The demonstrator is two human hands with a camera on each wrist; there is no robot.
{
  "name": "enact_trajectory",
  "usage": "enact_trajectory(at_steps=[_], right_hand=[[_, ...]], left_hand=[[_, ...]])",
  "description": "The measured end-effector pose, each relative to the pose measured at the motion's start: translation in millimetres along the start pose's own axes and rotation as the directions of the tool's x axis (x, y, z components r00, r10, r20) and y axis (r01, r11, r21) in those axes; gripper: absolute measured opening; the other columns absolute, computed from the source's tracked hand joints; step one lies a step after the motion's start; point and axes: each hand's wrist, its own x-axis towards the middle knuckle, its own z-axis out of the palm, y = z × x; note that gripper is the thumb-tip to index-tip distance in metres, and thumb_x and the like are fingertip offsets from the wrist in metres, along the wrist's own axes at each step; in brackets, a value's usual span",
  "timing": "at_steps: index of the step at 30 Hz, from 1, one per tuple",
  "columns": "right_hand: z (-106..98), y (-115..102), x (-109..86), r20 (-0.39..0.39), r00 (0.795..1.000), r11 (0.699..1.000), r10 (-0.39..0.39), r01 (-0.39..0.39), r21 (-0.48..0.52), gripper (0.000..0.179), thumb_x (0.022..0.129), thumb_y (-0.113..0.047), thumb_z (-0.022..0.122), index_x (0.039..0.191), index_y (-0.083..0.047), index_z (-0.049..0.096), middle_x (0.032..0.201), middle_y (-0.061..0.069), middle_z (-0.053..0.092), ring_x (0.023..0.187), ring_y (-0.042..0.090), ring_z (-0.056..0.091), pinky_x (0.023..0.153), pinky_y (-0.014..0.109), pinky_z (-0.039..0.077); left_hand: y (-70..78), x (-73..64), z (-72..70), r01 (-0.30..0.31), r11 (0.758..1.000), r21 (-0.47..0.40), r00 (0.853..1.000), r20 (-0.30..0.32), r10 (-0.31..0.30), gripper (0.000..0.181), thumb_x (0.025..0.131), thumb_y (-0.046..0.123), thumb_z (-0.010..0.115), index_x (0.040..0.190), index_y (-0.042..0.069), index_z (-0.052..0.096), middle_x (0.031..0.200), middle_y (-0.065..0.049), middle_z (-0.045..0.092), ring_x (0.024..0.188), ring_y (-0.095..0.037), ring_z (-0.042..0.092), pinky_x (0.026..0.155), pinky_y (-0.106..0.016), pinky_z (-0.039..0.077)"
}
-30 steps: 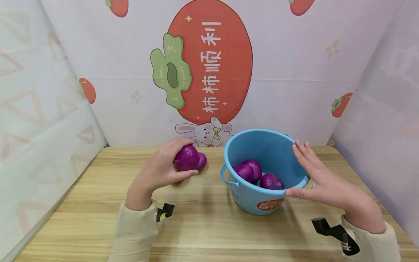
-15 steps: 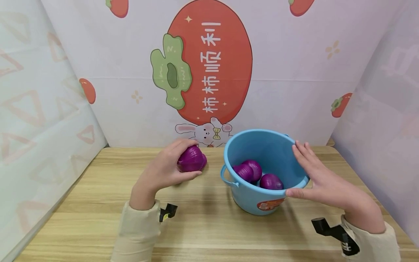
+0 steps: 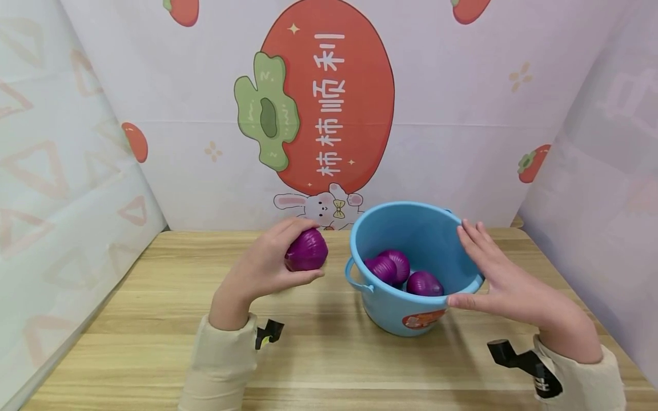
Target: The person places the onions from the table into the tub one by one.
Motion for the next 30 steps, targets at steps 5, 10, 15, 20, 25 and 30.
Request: enact_trajectory(at_steps=[5, 10, 15, 20, 25, 30], right_hand=[[-0.4, 0.1, -0.2, -0.001, 1.000, 1.000, -0.001, 0.001, -0.009, 0.121, 0.077, -0.038, 0.083, 0.160, -0.009, -0.001, 0.168, 0.012, -0.010, 0.153, 0.036, -0.021, 0.103, 0.083, 0.016], [0.5, 0.1, -0.2, -0.001, 1.000, 1.000, -0.005, 0.005, -0.009, 0.121, 0.077, -0.038, 0.083, 0.160, -0.010, -0.001, 0.168, 0.011, -0.010, 0.153, 0.036, -0.020, 0.103, 0.083, 0.016], [1.4, -0.4, 0.7, -0.001, 1.000, 1.000, 0.002, -0.002, 0.001, 0.120, 0.079, -0.039, 0.082, 0.160, -0.011, -0.001, 0.168, 0.009, -0.010, 0.153, 0.034, -0.021, 0.103, 0.083, 0.015], [1.0, -2.0, 1.5, 0.002, 1.000, 1.000, 0.007, -0.007, 0.000, 0.119, 0.079, -0.040, 0.081, 0.160, -0.014, -0.001, 0.169, 0.007, -0.009, 0.153, 0.032, -0.021, 0.101, 0.083, 0.020], [-0.4, -2.7, 1.7, 0.004, 1.000, 1.000, 0.014, -0.014, -0.012, 0.119, 0.079, -0.042, 0.081, 0.161, -0.015, -0.002, 0.169, 0.006, -0.009, 0.153, 0.032, -0.020, 0.100, 0.083, 0.022], [0.1, -2.8, 1.2, 0.001, 1.000, 1.000, 0.021, -0.021, -0.015, 0.120, 0.079, -0.042, 0.081, 0.160, -0.014, -0.001, 0.169, 0.007, -0.009, 0.153, 0.033, -0.022, 0.099, 0.084, 0.022]], left_hand=[[3.1, 3.0, 0.5, -0.007, 1.000, -0.015, 1.000, -0.013, 0.007, 0.071, 0.074, 0.032, 0.088, 0.135, 0.014, 0.056, 0.128, -0.002, 0.061, 0.116, -0.017, 0.058, 0.086, -0.034, 0.060], [8.4, 5.6, 1.3, -0.019, 0.999, -0.027, 1.000, -0.010, 0.019, 0.070, 0.074, 0.032, 0.088, 0.134, 0.015, 0.056, 0.125, -0.002, 0.061, 0.114, -0.016, 0.059, 0.087, -0.033, 0.060], [11.0, 7.1, 4.0, -0.032, 0.999, -0.032, 0.999, -0.008, 0.031, 0.069, 0.074, 0.031, 0.088, 0.133, 0.015, 0.057, 0.126, -0.002, 0.061, 0.114, -0.015, 0.059, 0.088, -0.032, 0.059], [14.8, 7.9, 4.9, -0.027, 0.999, -0.027, 1.000, 0.002, 0.027, 0.070, 0.073, 0.033, 0.089, 0.133, 0.014, 0.056, 0.127, -0.003, 0.060, 0.115, -0.016, 0.059, 0.085, -0.032, 0.060], [16.9, 8.9, 5.5, -0.033, 0.999, -0.020, 0.999, 0.004, 0.033, 0.071, 0.073, 0.033, 0.089, 0.133, 0.014, 0.056, 0.127, -0.002, 0.060, 0.115, -0.016, 0.058, 0.086, -0.031, 0.060], [19.5, 13.5, 6.2, -0.064, 0.998, -0.010, 0.998, 0.005, 0.064, 0.072, 0.074, 0.036, 0.088, 0.135, 0.015, 0.056, 0.129, -0.003, 0.060, 0.118, -0.016, 0.058, 0.087, -0.032, 0.060]])
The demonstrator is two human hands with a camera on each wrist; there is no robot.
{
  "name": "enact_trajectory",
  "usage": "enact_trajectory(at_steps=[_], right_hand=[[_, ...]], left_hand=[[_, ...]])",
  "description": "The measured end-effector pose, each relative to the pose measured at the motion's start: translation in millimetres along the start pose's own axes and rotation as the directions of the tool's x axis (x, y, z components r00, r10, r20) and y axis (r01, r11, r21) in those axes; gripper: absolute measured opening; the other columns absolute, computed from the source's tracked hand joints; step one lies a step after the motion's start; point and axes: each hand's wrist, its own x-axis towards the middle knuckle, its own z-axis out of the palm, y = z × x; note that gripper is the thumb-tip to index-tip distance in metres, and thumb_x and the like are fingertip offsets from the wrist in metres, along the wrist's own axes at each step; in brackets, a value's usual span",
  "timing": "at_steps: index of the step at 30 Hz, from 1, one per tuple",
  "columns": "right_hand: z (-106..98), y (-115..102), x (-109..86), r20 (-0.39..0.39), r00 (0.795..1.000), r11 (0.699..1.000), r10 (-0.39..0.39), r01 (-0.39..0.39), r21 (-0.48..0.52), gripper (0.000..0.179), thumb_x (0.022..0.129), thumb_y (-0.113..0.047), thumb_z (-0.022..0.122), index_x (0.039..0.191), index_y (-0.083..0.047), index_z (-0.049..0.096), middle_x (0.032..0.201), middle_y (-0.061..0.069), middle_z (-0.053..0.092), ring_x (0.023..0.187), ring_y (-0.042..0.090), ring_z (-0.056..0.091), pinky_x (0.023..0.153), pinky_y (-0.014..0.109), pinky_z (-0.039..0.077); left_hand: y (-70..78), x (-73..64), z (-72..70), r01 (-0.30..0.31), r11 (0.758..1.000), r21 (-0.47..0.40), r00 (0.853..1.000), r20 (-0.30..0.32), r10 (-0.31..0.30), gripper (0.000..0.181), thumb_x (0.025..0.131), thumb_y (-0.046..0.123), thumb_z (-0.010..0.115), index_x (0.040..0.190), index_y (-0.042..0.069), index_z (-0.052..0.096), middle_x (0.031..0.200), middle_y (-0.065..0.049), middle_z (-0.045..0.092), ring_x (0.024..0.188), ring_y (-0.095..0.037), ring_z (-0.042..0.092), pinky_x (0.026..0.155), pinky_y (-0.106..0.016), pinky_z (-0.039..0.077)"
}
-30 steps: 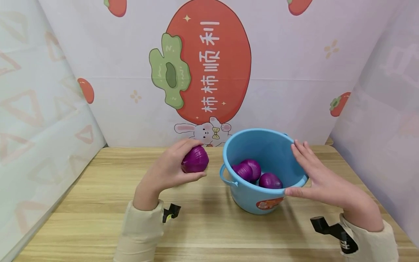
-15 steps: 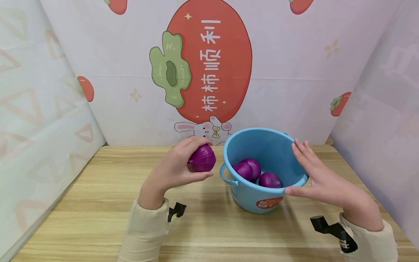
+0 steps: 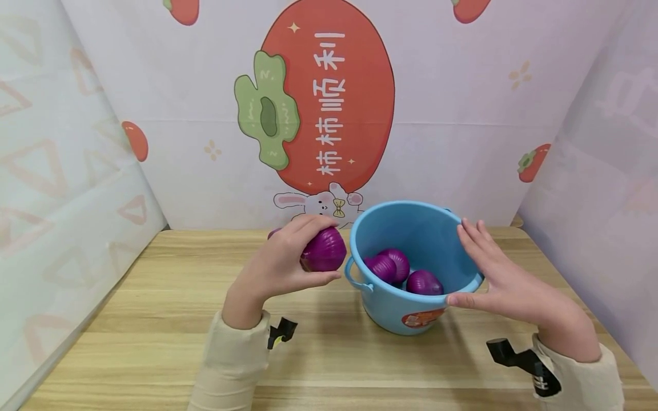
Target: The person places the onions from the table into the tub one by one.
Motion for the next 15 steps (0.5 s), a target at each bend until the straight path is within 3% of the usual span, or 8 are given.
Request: enact_trajectory(at_steps=[15], right_hand=[[0.6, 0.6, -1.6, -0.005, 1.000, 1.000, -0.012, 0.012, 0.024, 0.120, 0.079, -0.040, 0.082, 0.160, -0.014, -0.002, 0.168, 0.006, -0.012, 0.153, 0.032, -0.023, 0.102, 0.084, 0.015]], left_hand=[[11.3, 15.4, 1.1, -0.062, 0.998, -0.014, 0.998, -0.001, 0.062, 0.075, 0.072, 0.035, 0.089, 0.136, 0.014, 0.056, 0.129, -0.004, 0.060, 0.119, -0.015, 0.057, 0.089, -0.030, 0.059]])
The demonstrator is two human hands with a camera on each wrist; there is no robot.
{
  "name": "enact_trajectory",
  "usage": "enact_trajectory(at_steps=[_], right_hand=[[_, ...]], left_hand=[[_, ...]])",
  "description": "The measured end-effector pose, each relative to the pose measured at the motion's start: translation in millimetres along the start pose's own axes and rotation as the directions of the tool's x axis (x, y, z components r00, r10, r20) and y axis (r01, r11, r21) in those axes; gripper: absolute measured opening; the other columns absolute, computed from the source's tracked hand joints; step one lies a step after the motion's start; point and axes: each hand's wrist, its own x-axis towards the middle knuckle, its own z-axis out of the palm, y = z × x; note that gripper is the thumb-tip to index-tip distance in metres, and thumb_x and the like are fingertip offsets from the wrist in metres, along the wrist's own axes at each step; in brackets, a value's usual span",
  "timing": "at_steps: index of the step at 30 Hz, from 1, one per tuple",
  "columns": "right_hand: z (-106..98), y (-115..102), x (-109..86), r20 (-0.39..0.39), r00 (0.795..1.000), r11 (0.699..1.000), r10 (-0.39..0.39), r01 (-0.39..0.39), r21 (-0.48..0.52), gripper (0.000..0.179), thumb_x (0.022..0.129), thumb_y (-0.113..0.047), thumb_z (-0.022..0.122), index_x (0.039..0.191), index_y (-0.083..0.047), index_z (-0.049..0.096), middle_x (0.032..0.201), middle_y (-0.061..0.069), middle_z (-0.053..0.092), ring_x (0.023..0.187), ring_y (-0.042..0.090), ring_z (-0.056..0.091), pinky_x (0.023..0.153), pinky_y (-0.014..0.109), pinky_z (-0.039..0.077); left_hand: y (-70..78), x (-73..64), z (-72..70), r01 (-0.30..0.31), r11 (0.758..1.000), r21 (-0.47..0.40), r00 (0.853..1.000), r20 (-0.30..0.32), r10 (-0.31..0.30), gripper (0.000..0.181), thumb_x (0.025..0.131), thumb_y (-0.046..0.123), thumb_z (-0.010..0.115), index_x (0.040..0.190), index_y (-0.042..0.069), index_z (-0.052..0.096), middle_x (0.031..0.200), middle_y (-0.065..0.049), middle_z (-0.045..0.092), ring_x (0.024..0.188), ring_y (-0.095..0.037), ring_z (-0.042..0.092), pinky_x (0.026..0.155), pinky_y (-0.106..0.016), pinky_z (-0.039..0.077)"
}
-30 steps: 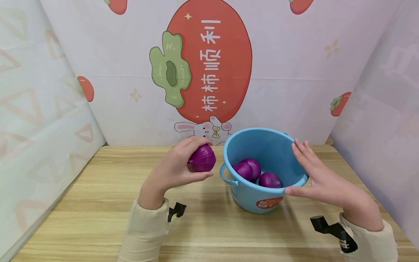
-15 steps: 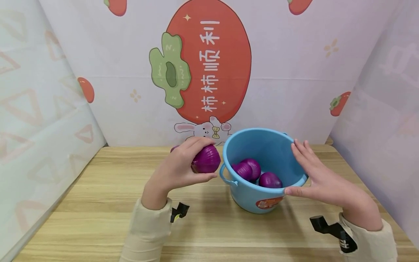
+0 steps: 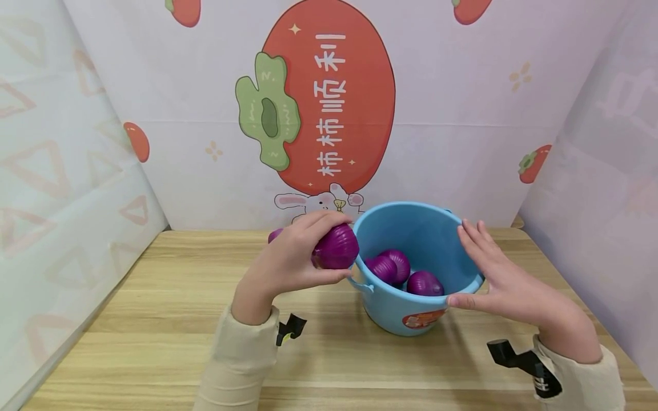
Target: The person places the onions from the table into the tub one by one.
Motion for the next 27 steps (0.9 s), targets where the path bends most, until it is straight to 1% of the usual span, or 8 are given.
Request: enact_trajectory(at_steps=[4, 8, 16, 24, 27], right_hand=[[0.0, 0.7, -0.4, -0.002, 1.000, 1.000, 0.003, -0.003, -0.004, 0.120, 0.079, -0.041, 0.082, 0.160, -0.015, -0.002, 0.168, 0.005, -0.012, 0.153, 0.033, -0.022, 0.101, 0.084, 0.017], [0.3, 1.2, -0.2, -0.002, 1.000, 1.000, 0.008, -0.008, -0.008, 0.120, 0.078, -0.041, 0.082, 0.160, -0.015, -0.002, 0.168, 0.006, -0.012, 0.153, 0.034, -0.022, 0.100, 0.084, 0.019], [1.2, 2.4, 0.2, -0.003, 1.000, 1.000, 0.000, 0.000, -0.008, 0.120, 0.078, -0.040, 0.083, 0.160, -0.014, -0.001, 0.168, 0.006, -0.012, 0.153, 0.033, -0.022, 0.100, 0.084, 0.018], [0.3, 0.8, 1.0, -0.005, 1.000, 0.999, 0.007, -0.007, -0.047, 0.120, 0.078, -0.044, 0.082, 0.160, -0.013, 0.000, 0.168, 0.007, -0.011, 0.153, 0.036, -0.020, 0.096, 0.084, 0.025], [0.5, 1.5, 0.9, -0.004, 1.000, 0.999, 0.006, -0.006, -0.040, 0.121, 0.078, -0.043, 0.082, 0.160, -0.014, 0.000, 0.168, 0.007, -0.010, 0.153, 0.036, -0.020, 0.096, 0.084, 0.024]], left_hand=[[1.2, 5.4, 2.5, -0.039, 0.999, -0.005, 0.999, 0.001, 0.039, 0.075, 0.072, 0.037, 0.089, 0.136, 0.013, 0.055, 0.129, -0.003, 0.060, 0.117, -0.014, 0.058, 0.089, -0.028, 0.058], [3.4, 10.2, 5.3, -0.062, 0.998, -0.007, 0.998, 0.006, 0.062, 0.078, 0.072, 0.037, 0.089, 0.137, 0.012, 0.055, 0.130, -0.005, 0.060, 0.118, -0.015, 0.058, 0.089, -0.027, 0.058], [9.4, 18.4, 12.0, -0.075, 0.995, -0.068, 0.997, 0.004, 0.076, 0.078, 0.072, 0.036, 0.090, 0.136, 0.011, 0.055, 0.132, -0.006, 0.058, 0.121, -0.016, 0.057, 0.091, -0.026, 0.057], [13.3, 21.7, 22.6, -0.080, 0.995, -0.068, 0.997, 0.011, 0.081, 0.075, 0.074, 0.039, 0.088, 0.136, 0.013, 0.055, 0.131, -0.004, 0.058, 0.121, -0.015, 0.056, 0.090, -0.023, 0.057], [14.6, 23.0, 26.7, -0.086, 0.992, -0.090, 0.996, 0.011, 0.087, 0.075, 0.074, 0.038, 0.087, 0.137, 0.012, 0.054, 0.132, -0.005, 0.058, 0.122, -0.014, 0.056, 0.091, -0.022, 0.056]])
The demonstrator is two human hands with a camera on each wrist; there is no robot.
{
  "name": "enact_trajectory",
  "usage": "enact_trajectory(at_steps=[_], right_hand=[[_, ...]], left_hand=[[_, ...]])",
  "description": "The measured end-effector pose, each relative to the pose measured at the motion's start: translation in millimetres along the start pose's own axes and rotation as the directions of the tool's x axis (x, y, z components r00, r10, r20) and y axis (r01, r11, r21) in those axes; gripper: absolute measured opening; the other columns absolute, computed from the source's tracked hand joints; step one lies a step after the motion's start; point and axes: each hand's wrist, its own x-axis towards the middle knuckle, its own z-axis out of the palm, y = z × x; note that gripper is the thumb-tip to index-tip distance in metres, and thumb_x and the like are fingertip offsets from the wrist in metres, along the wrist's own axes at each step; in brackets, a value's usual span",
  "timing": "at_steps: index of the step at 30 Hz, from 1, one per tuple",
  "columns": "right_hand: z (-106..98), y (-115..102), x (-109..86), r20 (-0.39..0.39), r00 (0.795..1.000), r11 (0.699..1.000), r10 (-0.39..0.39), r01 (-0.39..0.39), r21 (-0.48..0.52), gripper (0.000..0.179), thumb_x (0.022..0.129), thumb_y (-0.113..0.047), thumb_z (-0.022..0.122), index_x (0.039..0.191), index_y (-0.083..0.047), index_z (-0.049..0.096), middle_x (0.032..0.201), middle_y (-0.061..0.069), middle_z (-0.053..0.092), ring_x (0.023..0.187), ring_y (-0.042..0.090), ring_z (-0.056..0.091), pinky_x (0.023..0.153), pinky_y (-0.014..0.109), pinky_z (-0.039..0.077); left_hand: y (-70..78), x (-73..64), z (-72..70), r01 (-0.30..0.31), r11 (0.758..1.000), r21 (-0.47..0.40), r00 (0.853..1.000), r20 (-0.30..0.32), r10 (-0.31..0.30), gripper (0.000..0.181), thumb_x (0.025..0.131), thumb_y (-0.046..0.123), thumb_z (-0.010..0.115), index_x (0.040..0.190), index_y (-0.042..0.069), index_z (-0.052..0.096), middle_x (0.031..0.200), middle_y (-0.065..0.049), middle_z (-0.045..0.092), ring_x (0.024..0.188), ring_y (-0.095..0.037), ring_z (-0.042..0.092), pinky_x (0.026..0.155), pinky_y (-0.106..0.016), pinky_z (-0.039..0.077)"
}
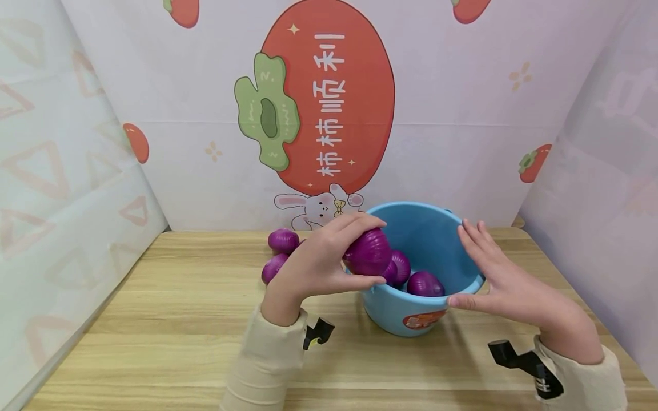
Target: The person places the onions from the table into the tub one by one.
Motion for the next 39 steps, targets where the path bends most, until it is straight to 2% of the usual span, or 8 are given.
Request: enact_trajectory(at_steps=[8, 11, 17, 30, 35, 39], right_hand=[[0.7, 2.2, -0.1, 0.001, 1.000, 1.000, -0.002, 0.002, 0.010, 0.120, 0.078, -0.042, 0.082, 0.161, -0.015, -0.001, 0.168, 0.007, -0.010, 0.153, 0.035, -0.021, 0.098, 0.085, 0.022], [1.1, 1.3, -0.8, 0.001, 1.000, 1.000, -0.002, 0.002, -0.002, 0.120, 0.078, -0.043, 0.082, 0.161, -0.015, -0.001, 0.169, 0.007, -0.009, 0.153, 0.036, -0.020, 0.096, 0.084, 0.024], [2.2, 1.9, -2.7, -0.001, 1.000, 1.000, -0.004, 0.004, 0.010, 0.119, 0.078, -0.042, 0.082, 0.161, -0.015, -0.001, 0.169, 0.007, -0.010, 0.153, 0.036, -0.020, 0.096, 0.085, 0.023], [0.3, -0.4, 0.4, 0.005, 1.000, 1.000, -0.010, 0.010, 0.027, 0.119, 0.080, -0.040, 0.081, 0.161, -0.015, -0.002, 0.168, 0.007, -0.011, 0.153, 0.036, -0.020, 0.098, 0.084, 0.022], [0.3, 0.9, 0.3, 0.008, 1.000, 1.000, -0.014, 0.014, 0.022, 0.120, 0.079, -0.040, 0.082, 0.160, -0.012, -0.002, 0.168, 0.010, -0.011, 0.152, 0.038, -0.020, 0.099, 0.084, 0.020], [0.9, 0.4, -0.4, 0.012, 1.000, 1.000, -0.004, 0.004, 0.024, 0.120, 0.079, -0.041, 0.081, 0.160, -0.013, -0.003, 0.168, 0.008, -0.011, 0.152, 0.037, -0.020, 0.099, 0.084, 0.022]], left_hand=[[1.5, 5.3, 13.0, -0.035, 0.998, -0.059, 0.999, -0.035, 0.033, 0.074, 0.074, 0.035, 0.088, 0.135, 0.011, 0.054, 0.131, -0.005, 0.058, 0.122, -0.014, 0.055, 0.094, -0.019, 0.053], [1.7, 6.4, 18.6, -0.053, 0.995, -0.082, 0.998, -0.045, 0.049, 0.075, 0.073, 0.033, 0.089, 0.135, 0.010, 0.054, 0.131, -0.006, 0.059, 0.123, -0.014, 0.055, 0.095, -0.018, 0.053], [2.5, 10.2, 27.1, -0.074, 0.994, -0.084, 0.996, -0.052, 0.070, 0.076, 0.073, 0.034, 0.089, 0.135, 0.009, 0.054, 0.133, -0.006, 0.059, 0.125, -0.014, 0.054, 0.096, -0.017, 0.051], [3.2, 16.8, 37.6, -0.048, 0.997, -0.059, 0.999, 0.017, 0.049, 0.077, 0.075, 0.039, 0.086, 0.138, 0.012, 0.052, 0.134, -0.005, 0.058, 0.125, -0.013, 0.055, 0.094, -0.016, 0.052], [-0.3, 17.9, 42.8, -0.052, 0.996, -0.070, 0.998, 0.031, 0.055, 0.078, 0.075, 0.039, 0.086, 0.139, 0.011, 0.051, 0.134, -0.006, 0.058, 0.125, -0.012, 0.054, 0.094, -0.015, 0.051], [-3.8, 17.0, 46.0, -0.046, 0.992, -0.114, 0.998, 0.040, 0.051, 0.077, 0.075, 0.037, 0.086, 0.138, 0.011, 0.051, 0.132, -0.007, 0.059, 0.122, -0.012, 0.056, 0.093, -0.015, 0.052]])
